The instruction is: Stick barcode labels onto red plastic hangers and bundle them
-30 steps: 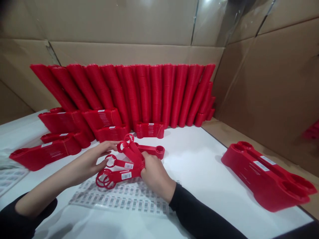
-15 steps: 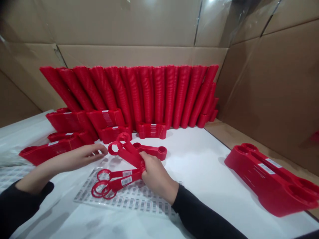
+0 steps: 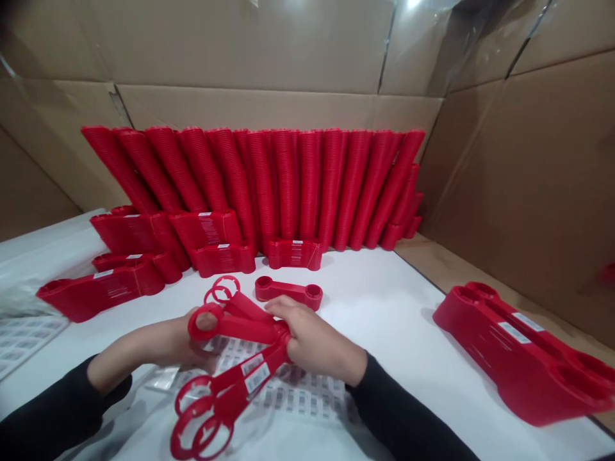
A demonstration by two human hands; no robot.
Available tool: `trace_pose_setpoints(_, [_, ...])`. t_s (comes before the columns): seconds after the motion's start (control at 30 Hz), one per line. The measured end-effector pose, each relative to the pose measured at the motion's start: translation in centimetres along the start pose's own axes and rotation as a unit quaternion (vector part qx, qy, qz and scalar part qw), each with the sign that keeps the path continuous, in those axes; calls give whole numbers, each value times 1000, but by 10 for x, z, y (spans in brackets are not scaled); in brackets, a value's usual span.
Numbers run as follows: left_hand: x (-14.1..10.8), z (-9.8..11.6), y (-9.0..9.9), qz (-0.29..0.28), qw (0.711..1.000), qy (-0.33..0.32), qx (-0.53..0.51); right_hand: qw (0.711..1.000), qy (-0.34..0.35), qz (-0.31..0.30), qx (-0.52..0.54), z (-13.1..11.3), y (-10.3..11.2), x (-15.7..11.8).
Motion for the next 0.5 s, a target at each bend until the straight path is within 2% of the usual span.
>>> trace_pose_setpoints(0.13, [0,-12,6,-13,999,47,0,997,-42,-47,46,9,29,-19])
trace_pose_setpoints(0.27, [-4,-27,16,-8,998,58,-36,989,-141,-18,52,31,49,-37])
trace_pose_setpoints(0.37, [-10,-38,28,6,997,50,-57,983,-169,-16,76,38,55,-46])
trace_pose_setpoints(0.5, [-21,-54,41,11,995,60,-73,970,-210,1,119,35,48,-51])
Point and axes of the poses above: each hand's wrist, its own x-axis towards the middle knuckle, its own y-axis out of the back of the hand, z = x × y, the point moved 1 cm from there along x, towards the middle knuckle, and after that the axes turned 6 degrees about y, right-handed, at the moved point
